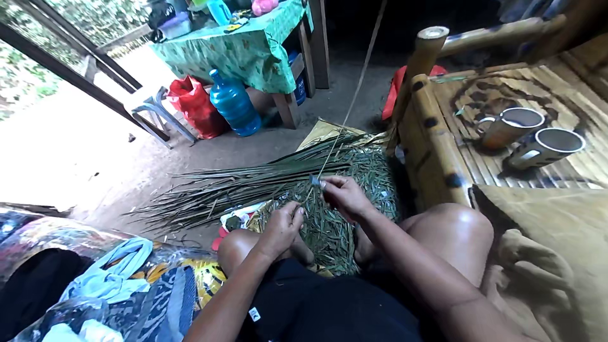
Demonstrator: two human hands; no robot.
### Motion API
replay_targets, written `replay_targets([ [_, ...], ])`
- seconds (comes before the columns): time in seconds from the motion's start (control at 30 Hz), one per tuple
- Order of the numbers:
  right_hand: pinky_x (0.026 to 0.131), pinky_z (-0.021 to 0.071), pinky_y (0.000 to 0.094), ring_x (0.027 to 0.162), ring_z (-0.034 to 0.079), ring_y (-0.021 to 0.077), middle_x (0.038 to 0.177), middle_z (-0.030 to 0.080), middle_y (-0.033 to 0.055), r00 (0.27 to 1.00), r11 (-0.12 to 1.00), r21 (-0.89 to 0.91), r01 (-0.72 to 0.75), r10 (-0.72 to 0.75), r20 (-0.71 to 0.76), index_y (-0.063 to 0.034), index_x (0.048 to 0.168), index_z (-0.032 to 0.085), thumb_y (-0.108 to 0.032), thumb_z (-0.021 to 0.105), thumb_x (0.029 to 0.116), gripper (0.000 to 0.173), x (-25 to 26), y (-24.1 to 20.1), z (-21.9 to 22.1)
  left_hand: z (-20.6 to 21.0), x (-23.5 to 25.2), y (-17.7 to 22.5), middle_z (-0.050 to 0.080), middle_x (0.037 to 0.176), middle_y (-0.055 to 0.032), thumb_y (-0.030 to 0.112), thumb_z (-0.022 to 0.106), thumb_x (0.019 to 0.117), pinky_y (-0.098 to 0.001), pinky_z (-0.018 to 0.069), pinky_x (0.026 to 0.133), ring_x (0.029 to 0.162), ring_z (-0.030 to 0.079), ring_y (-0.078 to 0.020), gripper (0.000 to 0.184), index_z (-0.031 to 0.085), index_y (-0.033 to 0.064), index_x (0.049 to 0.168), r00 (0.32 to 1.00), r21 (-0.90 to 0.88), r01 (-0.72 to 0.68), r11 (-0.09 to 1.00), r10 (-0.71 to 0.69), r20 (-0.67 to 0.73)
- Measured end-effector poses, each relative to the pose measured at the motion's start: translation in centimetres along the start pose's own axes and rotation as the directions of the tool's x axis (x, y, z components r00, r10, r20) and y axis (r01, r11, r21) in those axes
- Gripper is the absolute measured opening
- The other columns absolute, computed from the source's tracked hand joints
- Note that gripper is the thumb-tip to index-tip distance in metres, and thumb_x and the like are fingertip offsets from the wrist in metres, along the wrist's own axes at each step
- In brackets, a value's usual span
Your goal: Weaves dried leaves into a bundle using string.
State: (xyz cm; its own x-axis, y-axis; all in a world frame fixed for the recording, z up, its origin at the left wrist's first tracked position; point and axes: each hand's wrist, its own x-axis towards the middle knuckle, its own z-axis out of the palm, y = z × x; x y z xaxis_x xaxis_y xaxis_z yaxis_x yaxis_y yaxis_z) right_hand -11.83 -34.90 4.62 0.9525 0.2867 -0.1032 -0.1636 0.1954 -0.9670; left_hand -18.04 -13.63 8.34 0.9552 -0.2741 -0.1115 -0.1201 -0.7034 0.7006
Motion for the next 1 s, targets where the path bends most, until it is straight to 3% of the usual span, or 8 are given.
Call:
replay_targets([
  [0.17, 0.058, 0.0539, 0.0253, 0.062, 0.060, 0.0094, 0.082, 0.066, 0.0050, 0.998, 0.999, 0.042, -0.021, 0.024, -0.059, 0.0000, 0.126, 0.065, -0.014, 0.056, 0.1056, 0.026, 0.0, -0.9, -1.9, -0.3, -0.3, -1.3, 0.068, 0.085, -0.0063, 0.029, 0.047, 0.1081, -0.0327, 0.0575, 0.073, 0.072, 0.066, -0.0126, 0.034, 0.067, 0.0035, 0.119, 0.998, 0.063, -0.052, 0.997, 0.050, 0.027],
  [0.3, 0.053, 0.0522, 0.0228, 0.058, 0.058, 0.0071, 0.080, 0.065, 0.0017, 0.992, 0.996, 0.082, 0.024, -0.013, -0.127, -0.0069, 0.129, 0.063, -0.021, 0.056, 0.1060, 0.028, 1.3, -2.2, -5.5, -0.5, -2.0, -3.0, 0.070, 0.089, -0.0075, 0.027, 0.046, 0.1080, -0.0333, 0.0577, 0.076, 0.075, 0.066, -0.0127, 0.034, 0.068, 0.0035, 0.118, 0.994, 0.107, -0.112, 0.988, 0.109, 0.029],
  [0.4, 0.053, 0.0524, 0.0229, 0.058, 0.058, 0.0072, 0.080, 0.065, 0.0010, 0.987, 0.993, 0.096, 0.067, -0.052, -0.154, -0.0066, 0.129, 0.062, -0.019, 0.053, 0.1070, 0.027, 2.3, -4.0, -7.4, -1.1, -3.4, -4.0, 0.071, 0.091, -0.0079, 0.028, 0.044, 0.1084, -0.0359, 0.0585, 0.078, 0.078, 0.068, -0.0142, 0.035, 0.068, 0.0043, 0.119, 0.995, 0.118, -0.083, 0.990, 0.076, 0.062],
  [0.53, 0.052, 0.0524, 0.0246, 0.057, 0.058, 0.0092, 0.078, 0.065, 0.0031, 0.990, 0.993, 0.088, 0.081, -0.069, -0.126, -0.0032, 0.127, 0.063, -0.014, 0.054, 0.1058, 0.026, 3.3, -5.4, -8.8, -1.7, -5.3, -5.1, 0.067, 0.082, 0.0015, 0.028, 0.044, 0.1087, -0.0248, 0.0575, 0.064, 0.065, 0.063, -0.0051, 0.033, 0.068, 0.0070, 0.116, 0.998, -0.001, -0.050, 0.999, 0.050, 0.047],
  [0.63, 0.052, 0.0528, 0.0233, 0.057, 0.059, 0.0080, 0.078, 0.065, 0.0018, 0.976, 0.989, 0.092, 0.114, -0.095, -0.194, -0.0038, 0.126, 0.062, -0.015, 0.055, 0.1056, 0.024, 4.0, -5.8, -9.2, -2.0, -6.2, -5.8, 0.068, 0.083, 0.0021, 0.027, 0.044, 0.1079, -0.0223, 0.0568, 0.067, 0.069, 0.063, -0.0033, 0.033, 0.070, 0.0071, 0.111, 0.996, 0.003, -0.077, 0.997, 0.076, 0.035],
  [0.8, 0.054, 0.0523, 0.0218, 0.059, 0.059, 0.0069, 0.082, 0.063, -0.0011, 0.915, 0.974, 0.157, 0.166, -0.092, -0.394, -0.0104, 0.140, 0.054, -0.022, 0.050, 0.1088, 0.034, 5.5, -7.0, -12.6, -2.5, -8.4, -8.2, 0.071, 0.092, 0.0005, 0.027, 0.044, 0.1066, -0.0239, 0.0576, 0.078, 0.079, 0.066, -0.0029, 0.035, 0.072, 0.0068, 0.115, 0.999, 0.074, -0.033, 0.997, 0.032, 0.020],
  [0.9, 0.053, 0.0532, 0.0225, 0.058, 0.060, 0.0075, 0.083, 0.064, -0.0001, 0.935, 0.980, 0.167, 0.108, -0.043, -0.352, -0.0105, 0.141, 0.053, -0.023, 0.049, 0.1094, 0.034, 5.0, -6.4, -12.0, -2.6, -8.3, -8.8, 0.072, 0.096, -0.0002, 0.025, 0.047, 0.1048, -0.0222, 0.0561, 0.082, 0.084, 0.067, -0.0012, 0.033, 0.072, 0.0057, 0.113, 0.999, 0.025, -0.034, 0.999, 0.035, -0.002],
  [1.0, 0.054, 0.0539, 0.0229, 0.059, 0.059, 0.0068, 0.087, 0.065, 0.0006, 0.982, 0.994, 0.112, -0.011, 0.032, -0.188, -0.0129, 0.142, 0.053, -0.024, 0.050, 0.1083, 0.035, 3.0, -3.4, -7.9, -1.9, -6.6, -7.6, 0.071, 0.091, 0.0026, 0.020, 0.049, 0.1033, -0.0188, 0.0552, 0.077, 0.080, 0.065, 0.0016, 0.028, 0.072, 0.0052, 0.106, 0.999, -0.078, -0.049, 0.996, 0.048, -0.017],
])
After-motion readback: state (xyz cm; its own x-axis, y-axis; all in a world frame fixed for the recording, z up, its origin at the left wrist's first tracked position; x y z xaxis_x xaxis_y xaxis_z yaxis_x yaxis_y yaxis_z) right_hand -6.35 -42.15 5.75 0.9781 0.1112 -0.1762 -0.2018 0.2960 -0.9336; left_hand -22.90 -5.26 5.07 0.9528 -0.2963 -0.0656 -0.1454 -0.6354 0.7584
